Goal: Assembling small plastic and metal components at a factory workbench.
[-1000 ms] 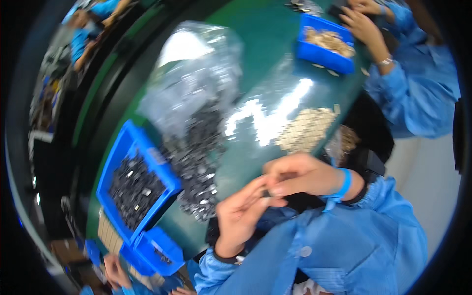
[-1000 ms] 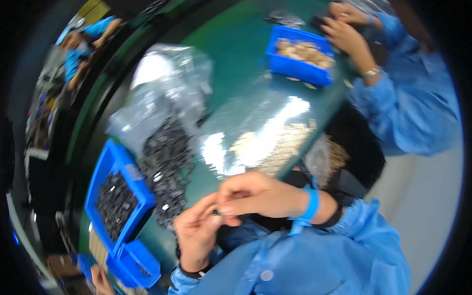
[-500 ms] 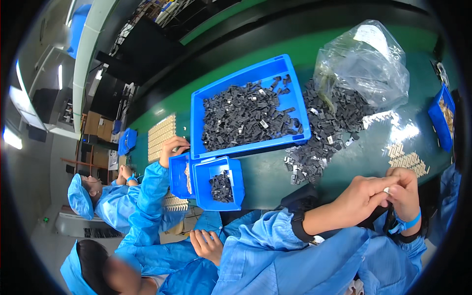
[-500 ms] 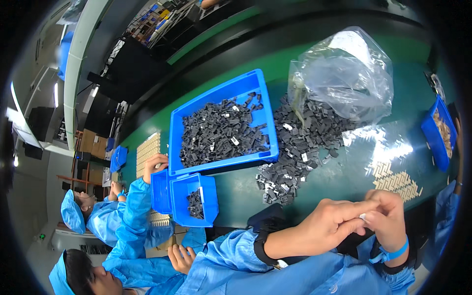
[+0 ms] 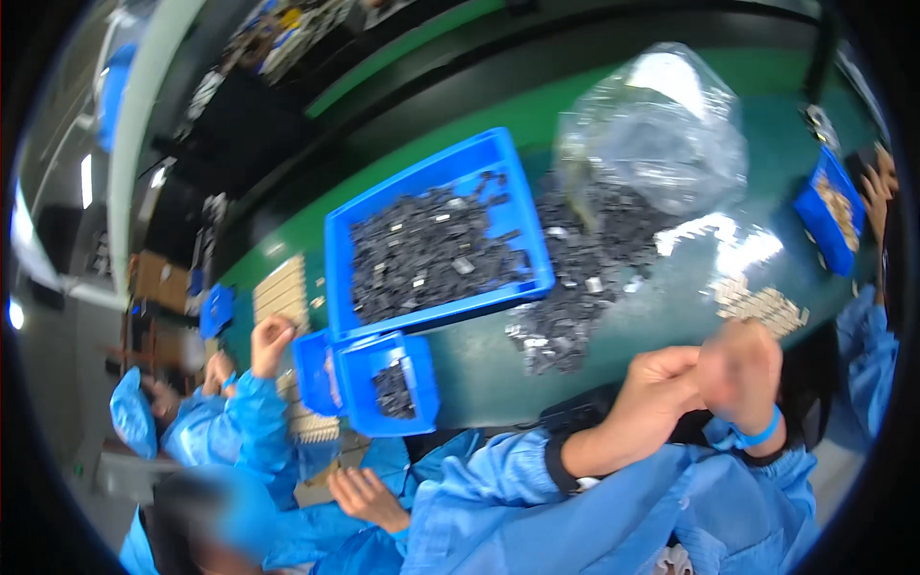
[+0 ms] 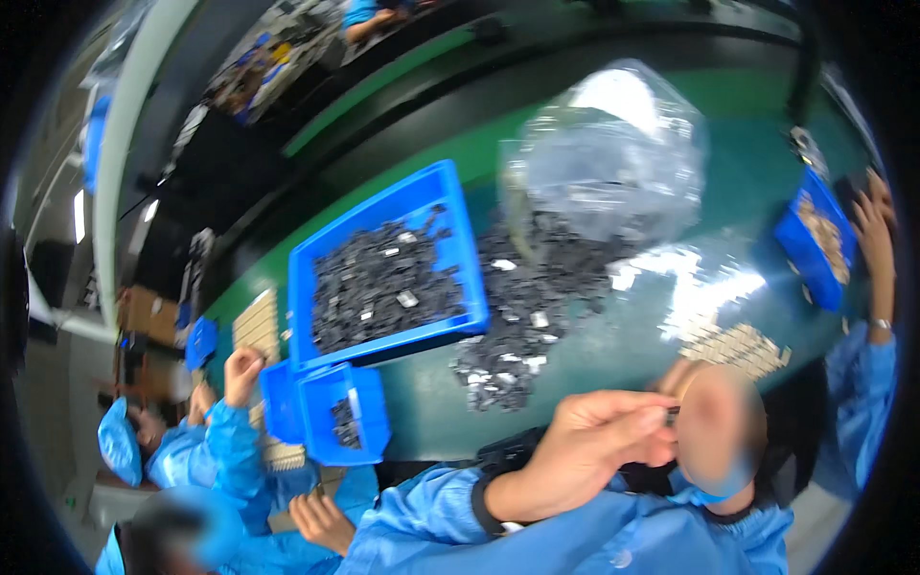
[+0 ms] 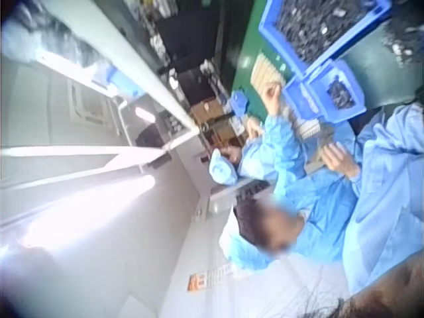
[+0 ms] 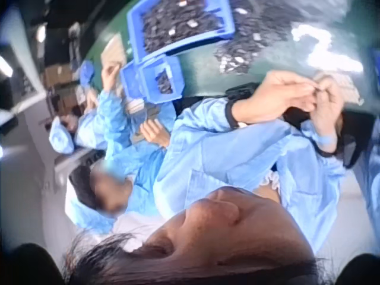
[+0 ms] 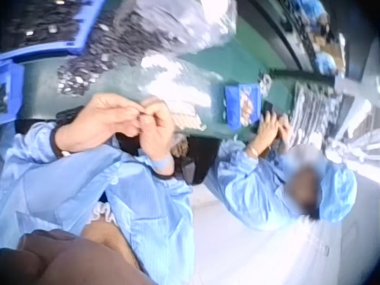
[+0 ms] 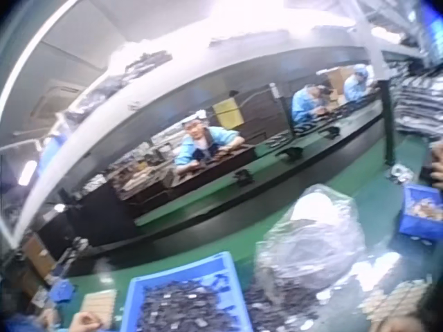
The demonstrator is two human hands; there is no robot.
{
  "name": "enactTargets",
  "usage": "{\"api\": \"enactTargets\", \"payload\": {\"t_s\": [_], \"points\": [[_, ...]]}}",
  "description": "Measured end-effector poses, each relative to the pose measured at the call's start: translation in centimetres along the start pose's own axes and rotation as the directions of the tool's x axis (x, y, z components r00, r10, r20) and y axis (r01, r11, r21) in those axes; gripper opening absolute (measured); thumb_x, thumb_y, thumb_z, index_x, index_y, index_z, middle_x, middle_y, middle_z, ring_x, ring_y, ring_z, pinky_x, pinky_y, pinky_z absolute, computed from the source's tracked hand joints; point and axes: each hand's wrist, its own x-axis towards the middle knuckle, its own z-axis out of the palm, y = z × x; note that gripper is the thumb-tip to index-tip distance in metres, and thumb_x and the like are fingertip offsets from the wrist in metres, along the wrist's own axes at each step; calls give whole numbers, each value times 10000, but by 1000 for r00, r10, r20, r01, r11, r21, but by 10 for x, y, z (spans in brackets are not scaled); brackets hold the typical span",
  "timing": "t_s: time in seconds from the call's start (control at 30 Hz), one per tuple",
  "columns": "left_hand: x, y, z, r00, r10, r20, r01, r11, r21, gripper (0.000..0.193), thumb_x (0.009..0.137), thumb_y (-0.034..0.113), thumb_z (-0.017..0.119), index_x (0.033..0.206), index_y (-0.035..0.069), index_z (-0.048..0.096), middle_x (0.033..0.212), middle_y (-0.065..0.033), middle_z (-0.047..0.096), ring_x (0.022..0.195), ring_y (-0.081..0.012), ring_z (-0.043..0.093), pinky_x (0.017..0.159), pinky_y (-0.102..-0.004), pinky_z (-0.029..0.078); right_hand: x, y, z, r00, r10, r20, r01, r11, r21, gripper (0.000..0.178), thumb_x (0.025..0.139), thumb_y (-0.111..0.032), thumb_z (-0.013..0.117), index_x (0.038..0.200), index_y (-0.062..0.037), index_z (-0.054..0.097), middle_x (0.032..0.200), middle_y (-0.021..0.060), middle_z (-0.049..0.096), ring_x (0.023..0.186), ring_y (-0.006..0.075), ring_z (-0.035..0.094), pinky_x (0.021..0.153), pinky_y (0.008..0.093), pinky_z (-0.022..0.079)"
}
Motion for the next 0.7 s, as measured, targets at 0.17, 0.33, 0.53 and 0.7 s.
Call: {"api": "enactTargets", "payload": {"t_s": [0.17, 0.33, 0.53, 0.7], "points": [[-12, 3, 3, 955, -245, 167, 278, 937, -213, 195, 891, 128, 511, 1030, 0, 559, 853, -92, 597, 722, -173, 570, 635, -296, 473, 10, 1, -19, 846, -411, 339, 453, 890, -54, 358, 738, -307, 698, 689, -58, 446, 638, 57, 483, 535, 188, 446, 569, 335, 404], [-29, 6, 4, 925, -372, 82, 381, 899, -215, 176, 888, 134, 514, 993, -2, 552, 762, -90, 591, 650, -157, 568, 571, -319, 477, 18, -10, -23, 609, -525, 594, 784, 511, -352, 321, 725, -298, 688, 695, -48, 489, 603, 39, 430, 483, 195, 430, 550, 325, 398], [-35, 58, -7, 602, 798, 37, -610, 429, 666, 78, 828, 32, 530, 848, -44, 534, 661, -143, 575, 552, -210, 597, 484, -303, 507, 0, -9, -63, 729, -362, 581, 683, 446, -579, 312, 696, -287, 713, 705, -49, 511, 641, 34, 433, 536, 193, 446, 562, 303, 389], [-51, 129, -30, 276, 940, 198, 190, -256, 948, 427, 812, 56, 589, 1196, -50, 436, 965, -155, 572, 771, -144, 567, 618, -227, 461, -15, -9, -80, 825, -304, 477, 559, 307, -771, 254, 670, -194, 720, 795, -49, 553, 758, 47, 518, 662, 205, 516, 619, 317, 402]]}}
